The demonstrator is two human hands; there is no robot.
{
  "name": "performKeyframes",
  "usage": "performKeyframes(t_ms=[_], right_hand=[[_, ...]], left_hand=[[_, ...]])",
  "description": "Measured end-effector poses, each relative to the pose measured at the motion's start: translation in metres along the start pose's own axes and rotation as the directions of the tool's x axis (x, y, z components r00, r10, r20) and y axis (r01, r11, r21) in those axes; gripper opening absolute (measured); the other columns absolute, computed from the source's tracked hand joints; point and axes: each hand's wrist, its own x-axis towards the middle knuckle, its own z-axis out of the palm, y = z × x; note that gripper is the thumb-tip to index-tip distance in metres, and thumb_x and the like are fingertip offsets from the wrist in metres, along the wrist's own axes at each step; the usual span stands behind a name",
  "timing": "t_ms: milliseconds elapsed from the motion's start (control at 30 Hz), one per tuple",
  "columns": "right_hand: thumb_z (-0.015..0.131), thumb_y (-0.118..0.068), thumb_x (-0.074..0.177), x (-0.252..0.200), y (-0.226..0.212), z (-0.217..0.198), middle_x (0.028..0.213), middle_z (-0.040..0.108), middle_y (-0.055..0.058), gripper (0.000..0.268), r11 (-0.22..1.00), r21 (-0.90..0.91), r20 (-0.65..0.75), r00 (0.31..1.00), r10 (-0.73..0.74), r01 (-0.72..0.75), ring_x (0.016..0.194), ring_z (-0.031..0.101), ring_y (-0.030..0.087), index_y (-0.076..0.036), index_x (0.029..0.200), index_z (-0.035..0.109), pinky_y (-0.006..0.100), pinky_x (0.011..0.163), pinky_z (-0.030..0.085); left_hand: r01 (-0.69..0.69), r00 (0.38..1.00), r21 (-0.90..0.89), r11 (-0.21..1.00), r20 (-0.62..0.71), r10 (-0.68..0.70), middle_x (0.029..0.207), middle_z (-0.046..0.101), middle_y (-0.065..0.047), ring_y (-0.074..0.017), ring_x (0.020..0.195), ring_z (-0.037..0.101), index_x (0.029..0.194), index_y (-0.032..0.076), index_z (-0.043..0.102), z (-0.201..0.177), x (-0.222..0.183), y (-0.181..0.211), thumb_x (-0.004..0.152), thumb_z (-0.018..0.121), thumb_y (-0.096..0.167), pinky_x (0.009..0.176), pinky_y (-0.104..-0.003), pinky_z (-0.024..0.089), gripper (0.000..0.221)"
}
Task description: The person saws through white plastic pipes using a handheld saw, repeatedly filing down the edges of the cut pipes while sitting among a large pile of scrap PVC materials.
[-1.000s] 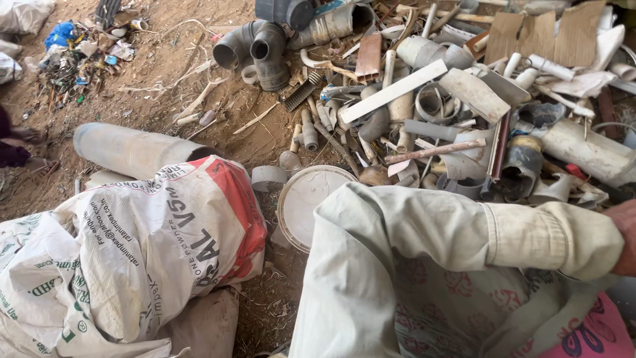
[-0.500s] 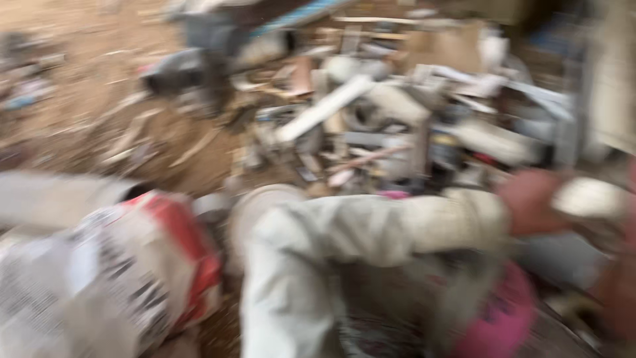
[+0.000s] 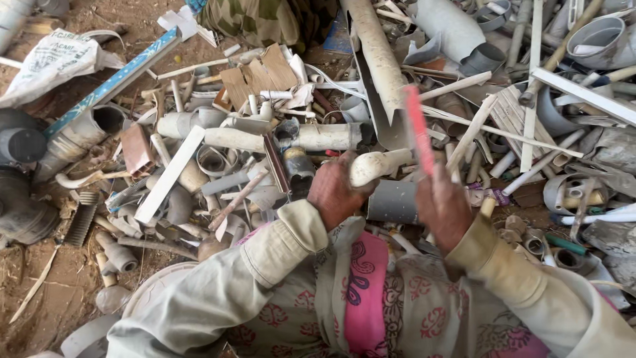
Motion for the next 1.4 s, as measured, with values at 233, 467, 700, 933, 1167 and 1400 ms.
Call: performKeyframes(t_ms=[233, 467, 700, 933, 1167, 1400], right_hand=[[0.051, -0.025, 0.107, 0.002, -0.022, 0.015, 0.067, 0.06, 0.027, 0.027, 0.893, 0.165, 0.271, 0.89, 0.367, -0.418, 0.064, 0.061, 0.048, 0.001, 0.109, 0.051, 0.057, 0.06, 0.046], [0.049, -0.021, 0.106, -0.012, -0.03, 0.015, 0.079, 0.064, 0.03, 0.03, 0.941, 0.225, 0.071, 0.968, 0.242, -0.252, 0.067, 0.062, 0.048, 0.007, 0.117, 0.05, 0.057, 0.06, 0.046], [0.048, -0.023, 0.106, -0.003, -0.001, 0.018, 0.068, 0.064, 0.026, 0.032, 0.82, 0.177, 0.391, 0.803, 0.45, -0.545, 0.062, 0.065, 0.044, 0.007, 0.116, 0.05, 0.053, 0.058, 0.049], [0.052, -0.023, 0.104, 0.001, -0.032, -0.002, 0.065, 0.063, 0.025, 0.03, 0.923, 0.151, 0.291, 0.908, 0.3, -0.354, 0.06, 0.063, 0.042, 0.006, 0.113, 0.054, 0.053, 0.059, 0.049], [0.046, -0.009, 0.105, -0.015, -0.014, 0.008, 0.089, 0.062, 0.04, 0.025, 0.991, -0.042, 0.201, 0.973, -0.115, 0.126, 0.057, 0.061, 0.042, 0.012, 0.118, 0.05, 0.052, 0.059, 0.05], [0.05, -0.022, 0.103, -0.007, -0.041, -0.001, 0.064, 0.062, 0.026, 0.034, 0.832, 0.216, 0.329, 0.84, 0.431, -0.511, 0.059, 0.064, 0.045, 0.007, 0.122, 0.05, 0.055, 0.059, 0.049]], left_hand=[[-0.057, 0.998, 0.066, 0.996, 0.027, 0.056, 0.092, 0.074, -0.025, -0.0424, 0.082, 0.072, 0.126, 0.001, 0.06, 0.012, -0.015, 0.003, 0.079, 0.081, 0.023, 0.075, -0.049, 0.058, 0.056], [-0.018, 0.996, 0.032, 0.999, 0.089, 0.015, 0.094, 0.074, -0.025, -0.0422, 0.086, 0.073, 0.122, 0.0, 0.06, 0.009, -0.014, 0.014, 0.08, 0.078, 0.021, 0.077, -0.049, 0.059, 0.05], [-0.013, 0.988, 0.111, 0.994, 0.157, -0.005, 0.091, 0.074, -0.025, -0.0414, 0.082, 0.073, 0.113, -0.001, 0.06, 0.015, -0.018, 0.011, 0.076, 0.082, 0.024, 0.075, -0.049, 0.059, 0.05], [-0.101, 0.992, 0.149, 0.984, 0.084, 0.089, 0.103, 0.071, -0.026, -0.0447, 0.092, 0.069, 0.124, 0.0, 0.059, 0.014, -0.017, -0.005, 0.076, 0.084, 0.019, 0.08, -0.051, 0.056, 0.057], [-0.19, 0.979, 0.258, 0.947, 0.118, 0.164, 0.108, 0.07, -0.021, -0.0417, 0.103, 0.066, 0.127, 0.003, 0.057, 0.019, -0.015, -0.011, 0.069, 0.087, 0.016, 0.091, -0.05, 0.051, 0.067], [-0.149, 0.987, 0.241, 0.959, 0.093, 0.13, 0.107, 0.07, -0.022, -0.0416, 0.098, 0.069, 0.129, 0.003, 0.056, 0.014, -0.019, 0.003, 0.069, 0.087, 0.015, 0.081, -0.049, 0.056, 0.069]])
